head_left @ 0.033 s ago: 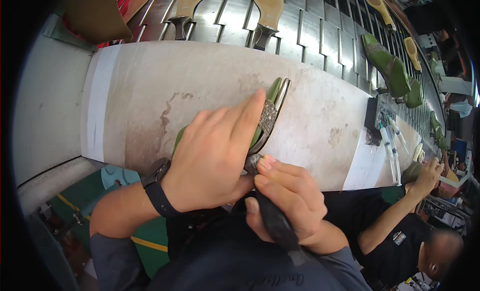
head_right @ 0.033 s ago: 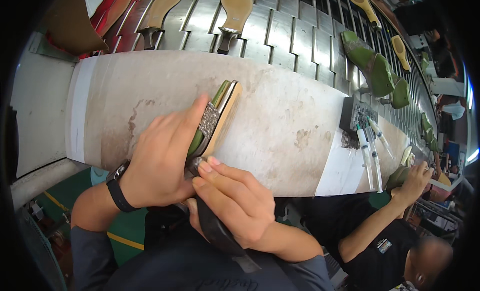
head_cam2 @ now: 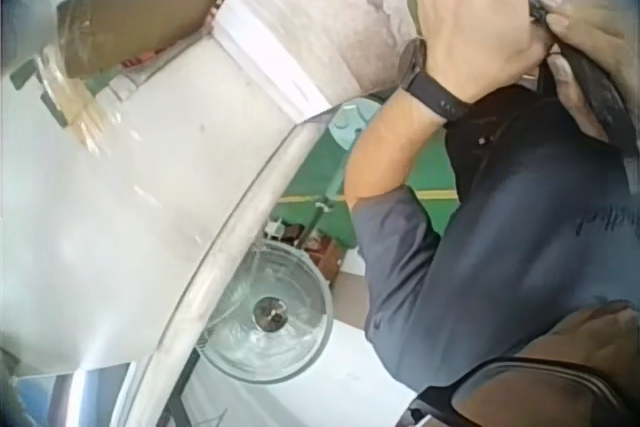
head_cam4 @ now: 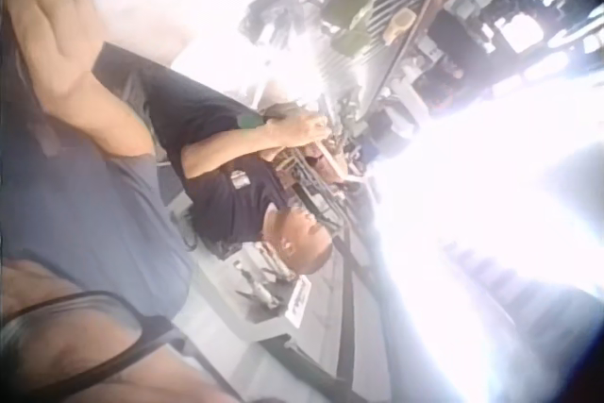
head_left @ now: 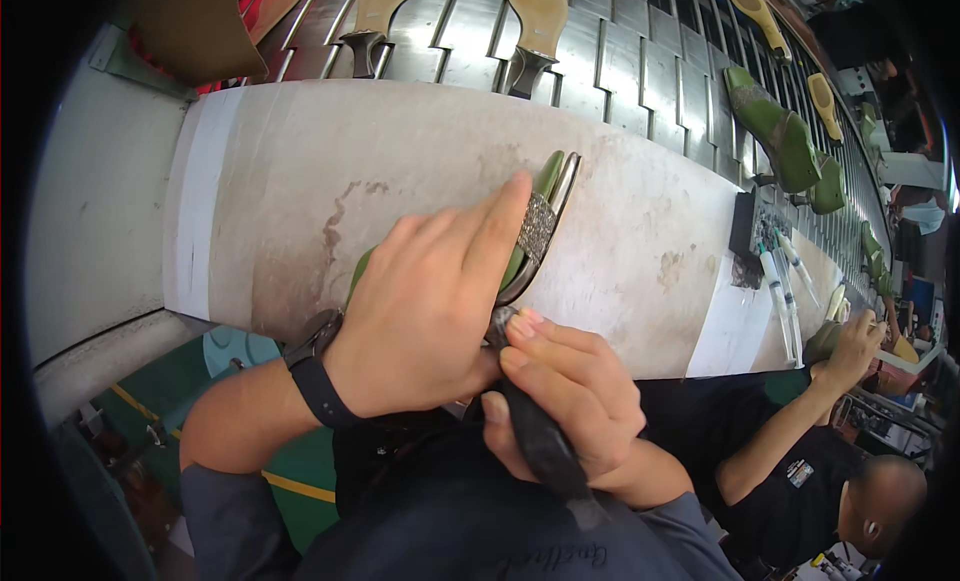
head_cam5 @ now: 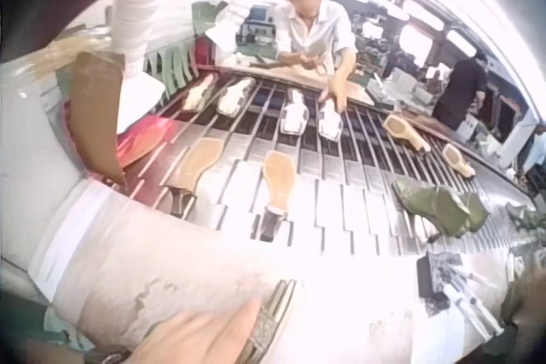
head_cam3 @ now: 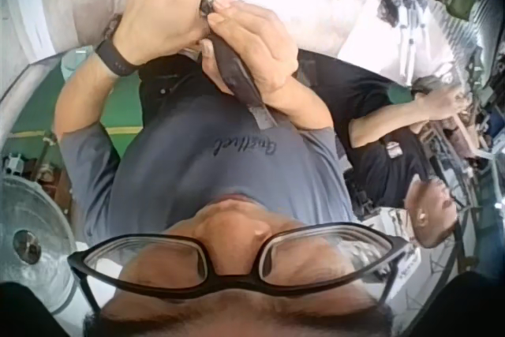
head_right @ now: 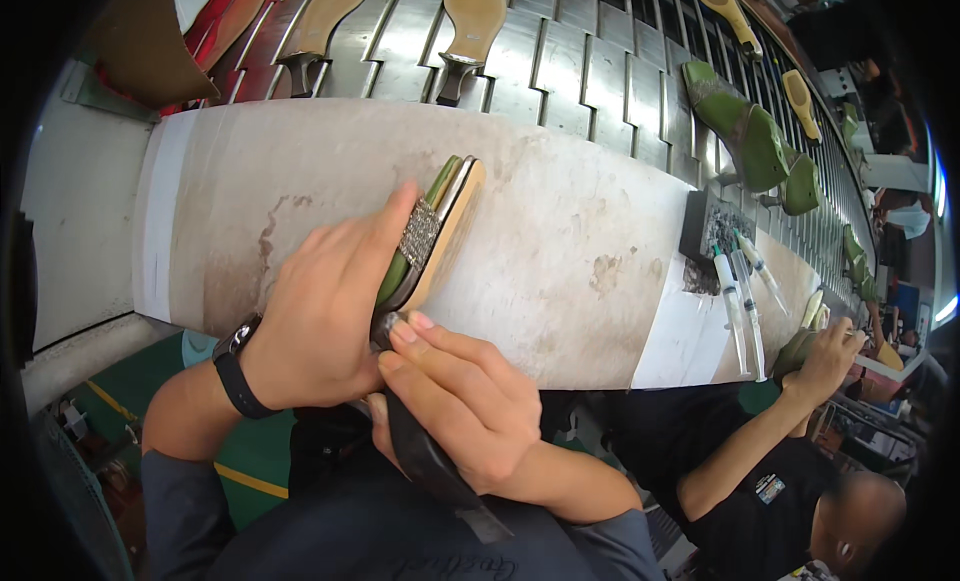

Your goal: The person assembles high-heeled shoes on shoe lasts by attaching soles and heels, pressing them by hand, applying adhesive with a syringe, and tapping the edges with a hammer.

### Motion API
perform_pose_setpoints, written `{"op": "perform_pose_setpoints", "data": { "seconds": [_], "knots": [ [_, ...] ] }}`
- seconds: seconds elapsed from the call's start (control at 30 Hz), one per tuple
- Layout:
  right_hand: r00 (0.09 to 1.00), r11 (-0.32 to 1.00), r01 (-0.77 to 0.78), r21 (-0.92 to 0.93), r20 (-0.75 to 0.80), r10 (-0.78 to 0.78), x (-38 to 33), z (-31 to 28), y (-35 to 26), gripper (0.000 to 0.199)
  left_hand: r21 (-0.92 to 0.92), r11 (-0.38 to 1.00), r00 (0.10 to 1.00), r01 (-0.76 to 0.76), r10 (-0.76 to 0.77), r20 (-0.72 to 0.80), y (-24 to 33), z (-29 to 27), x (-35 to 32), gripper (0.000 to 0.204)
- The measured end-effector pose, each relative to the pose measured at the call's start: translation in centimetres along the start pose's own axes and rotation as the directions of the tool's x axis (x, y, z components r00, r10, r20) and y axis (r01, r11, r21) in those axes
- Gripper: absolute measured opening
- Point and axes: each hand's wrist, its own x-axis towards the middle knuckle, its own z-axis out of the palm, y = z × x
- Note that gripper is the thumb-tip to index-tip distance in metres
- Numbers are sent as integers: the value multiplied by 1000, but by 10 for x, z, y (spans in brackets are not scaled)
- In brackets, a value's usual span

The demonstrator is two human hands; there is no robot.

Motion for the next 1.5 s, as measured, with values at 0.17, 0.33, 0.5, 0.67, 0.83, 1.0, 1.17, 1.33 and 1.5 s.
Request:
{"op": "perform_pose_setpoints", "data": {
  "seconds": [0.17,0.33,0.5,0.67,0.83,1.0,1.17,1.33,1.5],
  "knots": [
    [998,996,46,78,30,-48,2,1,3,37,-102,988,989,-113,102,-105,-14,0,-9,102],
    [993,995,93,47,64,-96,-1,1,5,35,-273,962,999,10,-20,-34,-49,-15,-32,51],
    [989,987,-7,160,147,-17,-9,16,-4,40,-250,968,994,-19,-9,-109,-52,-11,-34,46],
    [970,982,-4,190,240,-42,-4,20,-4,38,-221,975,989,-23,-9,-146,-53,-9,-37,43],
    [949,984,108,139,281,-144,9,17,-5,35,-200,979,985,-46,12,-170,-51,-11,-36,43],
    [964,969,117,219,211,-164,17,21,4,37,-168,986,985,9,-38,-168,-53,-18,-34,45],
    [763,665,-636,391,448,466,12,-21,26,23,88,984,988,154,-151,-35,-10,-24,-12,73],
    [797,655,-565,503,126,591,-11,-45,56,23,-92,970,970,226,-233,-69,-21,-24,-4,85],
    [792,683,-567,461,75,607,-17,-49,48,23,-64,986,872,-155,106,-478,41,-71,-3,89]
  ]
}}
